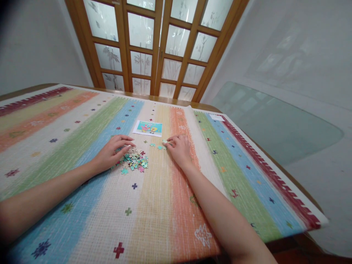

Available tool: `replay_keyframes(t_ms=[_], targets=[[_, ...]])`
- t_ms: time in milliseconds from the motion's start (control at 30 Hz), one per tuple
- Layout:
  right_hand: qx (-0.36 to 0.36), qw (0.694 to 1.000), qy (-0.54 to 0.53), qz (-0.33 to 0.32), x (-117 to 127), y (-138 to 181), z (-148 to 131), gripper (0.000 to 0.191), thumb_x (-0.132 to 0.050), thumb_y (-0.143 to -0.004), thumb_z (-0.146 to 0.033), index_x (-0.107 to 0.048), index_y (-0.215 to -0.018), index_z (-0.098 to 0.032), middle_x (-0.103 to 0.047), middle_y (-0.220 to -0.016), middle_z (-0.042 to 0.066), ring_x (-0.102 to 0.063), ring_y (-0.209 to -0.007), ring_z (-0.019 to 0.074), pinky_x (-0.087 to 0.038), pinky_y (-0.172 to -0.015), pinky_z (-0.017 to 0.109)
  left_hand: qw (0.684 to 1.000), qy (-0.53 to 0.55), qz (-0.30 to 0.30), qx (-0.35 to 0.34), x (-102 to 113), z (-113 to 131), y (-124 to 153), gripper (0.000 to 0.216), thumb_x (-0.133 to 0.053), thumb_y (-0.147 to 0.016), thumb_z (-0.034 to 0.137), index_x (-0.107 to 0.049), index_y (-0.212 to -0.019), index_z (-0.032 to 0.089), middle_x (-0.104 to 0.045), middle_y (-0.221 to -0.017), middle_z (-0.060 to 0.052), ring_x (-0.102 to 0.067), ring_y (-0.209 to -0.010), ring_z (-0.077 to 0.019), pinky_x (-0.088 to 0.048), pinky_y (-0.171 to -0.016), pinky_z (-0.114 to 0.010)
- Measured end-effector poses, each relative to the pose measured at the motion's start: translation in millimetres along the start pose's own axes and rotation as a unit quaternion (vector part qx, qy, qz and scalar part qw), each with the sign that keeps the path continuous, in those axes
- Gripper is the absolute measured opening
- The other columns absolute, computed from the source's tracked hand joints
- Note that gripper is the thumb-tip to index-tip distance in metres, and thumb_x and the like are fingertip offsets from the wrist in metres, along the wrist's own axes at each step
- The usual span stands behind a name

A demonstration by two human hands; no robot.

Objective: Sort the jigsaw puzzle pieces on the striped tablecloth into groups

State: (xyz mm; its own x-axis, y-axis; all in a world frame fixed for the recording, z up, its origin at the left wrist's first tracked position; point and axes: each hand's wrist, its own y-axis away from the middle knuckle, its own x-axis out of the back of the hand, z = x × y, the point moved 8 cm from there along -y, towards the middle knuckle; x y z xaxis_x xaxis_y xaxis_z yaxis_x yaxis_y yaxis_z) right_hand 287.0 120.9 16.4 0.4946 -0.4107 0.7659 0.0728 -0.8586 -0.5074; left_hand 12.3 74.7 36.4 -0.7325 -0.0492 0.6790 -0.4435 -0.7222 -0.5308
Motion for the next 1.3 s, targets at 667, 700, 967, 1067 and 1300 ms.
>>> replay_keyframes(t_ms=[667, 700, 967, 1067, 1300], targets=[[0.0, 0.999, -0.001, -0.038, -10, 1, -2, 0.027, -0.055, -0.086, -0.012, -0.079, -0.091, -0.023, -0.07, -0.103, 0.008, -0.055, -0.106, 0.0276, -0.038, -0.096, 0.044, 0.996, -0.062, 0.021, 0.067, 4, -14, 1, 0.025, -0.049, -0.099, 0.031, -0.068, -0.108, 0.018, -0.064, -0.118, -0.01, -0.057, -0.115, -0.0271, -0.042, -0.105, -0.049], [0.002, 0.999, -0.001, -0.04, -10, 1, -3, 0.027, -0.055, -0.086, -0.013, -0.079, -0.09, -0.023, -0.07, -0.103, 0.008, -0.055, -0.105, 0.0276, -0.038, -0.097, 0.044, 0.994, -0.07, 0.02, 0.079, 4, -17, 1, 0.025, -0.05, -0.098, 0.031, -0.068, -0.109, 0.018, -0.064, -0.117, -0.01, -0.057, -0.114, -0.0274, -0.042, -0.104, -0.049], [0.041, 0.997, 0.001, -0.06, -13, 2, -10, 0.029, -0.055, -0.088, -0.014, -0.079, -0.101, -0.024, -0.068, -0.107, 0.009, -0.054, -0.109, 0.0283, -0.038, -0.097, 0.046, 0.99, -0.097, -0.023, 0.095, -5, -29, 4, 0.025, -0.057, -0.095, 0.032, -0.071, -0.11, 0.019, -0.065, -0.118, -0.01, -0.057, -0.113, -0.0284, -0.043, -0.104, -0.049], [0.046, 0.997, -0.003, -0.054, -12, 1, -10, 0.031, -0.054, -0.087, -0.013, -0.078, -0.105, -0.023, -0.069, -0.107, 0.009, -0.055, -0.108, 0.0283, -0.039, -0.096, 0.045, 0.989, -0.115, -0.053, 0.078, -12, -29, 5, 0.031, -0.057, -0.097, 0.034, -0.07, -0.122, 0.021, -0.063, -0.129, -0.011, -0.055, -0.122, -0.0291, -0.042, -0.109, -0.05], [0.053, 0.998, -0.011, -0.042, -9, 2, -12, 0.03, -0.054, -0.087, -0.013, -0.078, -0.102, -0.021, -0.07, -0.104, 0.009, -0.056, -0.104, 0.0276, -0.039, -0.095, 0.044, 0.975, -0.166, -0.136, 0.052, -28, -24, 8, 0.042, -0.04, -0.103, 0.025, -0.062, -0.138, 0.033, -0.044, -0.157, -0.004, -0.039, -0.143, -0.0287, -0.033, -0.118, -0.054]])
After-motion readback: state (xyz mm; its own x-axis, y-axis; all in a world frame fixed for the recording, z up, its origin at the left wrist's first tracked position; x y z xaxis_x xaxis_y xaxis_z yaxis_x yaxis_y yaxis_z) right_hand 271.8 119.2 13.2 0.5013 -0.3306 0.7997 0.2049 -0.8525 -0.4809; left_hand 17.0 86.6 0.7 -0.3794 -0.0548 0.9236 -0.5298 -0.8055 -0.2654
